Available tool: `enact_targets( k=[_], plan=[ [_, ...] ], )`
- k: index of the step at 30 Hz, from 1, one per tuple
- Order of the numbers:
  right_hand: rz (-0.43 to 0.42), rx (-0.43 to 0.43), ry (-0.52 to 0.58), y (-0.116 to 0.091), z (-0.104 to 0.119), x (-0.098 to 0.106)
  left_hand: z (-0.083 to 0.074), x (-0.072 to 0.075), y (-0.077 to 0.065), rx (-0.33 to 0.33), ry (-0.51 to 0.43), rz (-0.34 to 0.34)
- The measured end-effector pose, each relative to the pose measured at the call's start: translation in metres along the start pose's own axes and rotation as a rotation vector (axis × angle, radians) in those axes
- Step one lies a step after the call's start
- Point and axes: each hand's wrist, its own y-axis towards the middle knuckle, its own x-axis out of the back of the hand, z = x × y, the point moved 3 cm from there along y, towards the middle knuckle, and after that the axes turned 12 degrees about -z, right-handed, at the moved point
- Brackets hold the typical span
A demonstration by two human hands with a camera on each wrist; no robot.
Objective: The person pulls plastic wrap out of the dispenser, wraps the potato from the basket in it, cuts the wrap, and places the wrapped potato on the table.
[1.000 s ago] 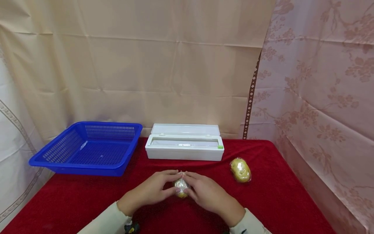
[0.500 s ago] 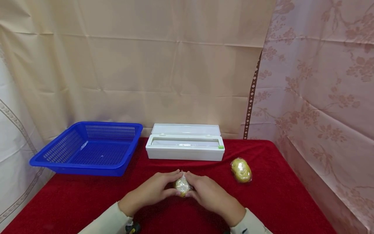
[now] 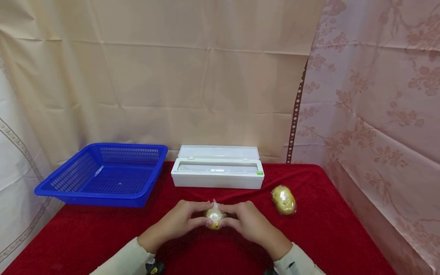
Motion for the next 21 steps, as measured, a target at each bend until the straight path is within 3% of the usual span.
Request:
enact_targets(
  k=[8, 13, 16, 21],
  plan=[
    [-0.150, -0.093, 0.093, 0.0017, -0.0026, 0.0079, -0.0010, 0.0053, 0.0026, 0.080, -0.104, -0.073],
    [-0.198, -0.195, 0.262, 0.0018, 0.0010, 0.0069, -0.0034, 0.0071, 0.0035, 0.132, -0.136, -0.114],
    [-0.222, -0.280, 0.339, 0.0016, 0.0028, 0.0067, -0.0049, 0.0060, 0.0036, 0.165, -0.205, -0.131],
    [-0.270, -0.312, 0.335, 0.0020, 0.0047, 0.0071, -0.0075, 0.0043, 0.0025, 0.222, -0.311, -0.149]
  ],
)
